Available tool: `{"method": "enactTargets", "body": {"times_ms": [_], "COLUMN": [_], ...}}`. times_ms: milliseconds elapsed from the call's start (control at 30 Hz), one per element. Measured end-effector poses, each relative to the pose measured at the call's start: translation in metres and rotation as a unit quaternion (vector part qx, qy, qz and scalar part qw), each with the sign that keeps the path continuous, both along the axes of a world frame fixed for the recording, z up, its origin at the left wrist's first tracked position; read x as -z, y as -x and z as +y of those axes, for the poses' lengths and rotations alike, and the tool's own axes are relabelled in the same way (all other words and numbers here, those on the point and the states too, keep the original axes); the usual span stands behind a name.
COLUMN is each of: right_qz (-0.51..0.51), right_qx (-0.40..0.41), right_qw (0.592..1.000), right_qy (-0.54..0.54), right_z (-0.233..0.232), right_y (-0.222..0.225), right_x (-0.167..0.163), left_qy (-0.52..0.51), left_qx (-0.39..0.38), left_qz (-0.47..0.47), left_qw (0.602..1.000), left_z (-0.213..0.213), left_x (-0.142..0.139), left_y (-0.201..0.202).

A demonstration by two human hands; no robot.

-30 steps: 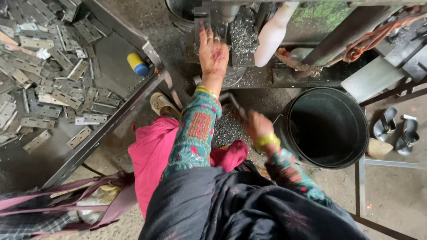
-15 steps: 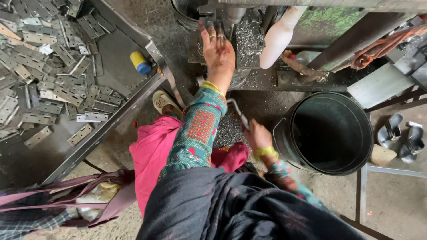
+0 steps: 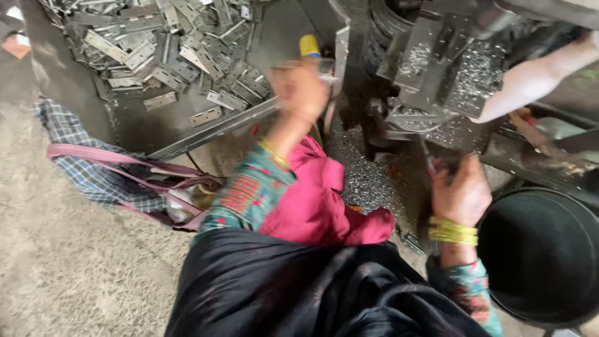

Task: The person repeatedly picks up small metal plates from a tray, positions them under a drill press, and operates the machine to drill holes. After drilling, the person removes the plate and places it into a black bucket. This cycle is repeated continuously for multiple metal parts.

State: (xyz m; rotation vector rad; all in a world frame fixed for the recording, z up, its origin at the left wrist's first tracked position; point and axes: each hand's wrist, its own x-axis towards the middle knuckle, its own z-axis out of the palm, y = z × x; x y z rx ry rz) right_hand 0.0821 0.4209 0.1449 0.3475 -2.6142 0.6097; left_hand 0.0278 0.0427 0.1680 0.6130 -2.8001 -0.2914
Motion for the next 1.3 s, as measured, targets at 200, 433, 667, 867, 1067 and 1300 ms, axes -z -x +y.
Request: {"method": "enactTargets", "body": {"times_ms": [200,433,667,867,1067,1300], "right_qz": [-0.070,-0.086,-0.030,-0.181,0.036,-0.071], "right_qx": [0.021,0.011,-0.033,-0.234,-0.071,0.021], "right_qw": [0.996,0.993,0.999,0.833,0.996,0.982], "right_qy": [-0.059,-0.085,0.020,0.468,0.047,-0.172], "right_z": [-0.020,-0.028,-0.067,-0.117,-0.060,-0.012], "right_y": [0.015,0.008,-0.012,-0.029,0.004,0.024], "right_x": [-0.046,-0.056,-0.056,-0.003,-0.051,-0.097], "left_qy": [0.057,0.002,-0.191,-0.646,-0.398,0.161], "left_qx": [-0.198,-0.161,0.046,0.215,0.343,0.276], "left_qz": [-0.103,-0.105,0.259,0.148,0.032,0.090], "left_qw": [0.973,0.981,0.946,0.718,0.850,0.943], "left_z": [-0.144,-0.217,-0.088,0.080,0.109,0.213], "left_x": [0.028,0.021,-0.036,-0.006,-0.013,0.022], "left_y": [-0.001,-0.002,-0.045,-0.062,-0.003,0.045]}}
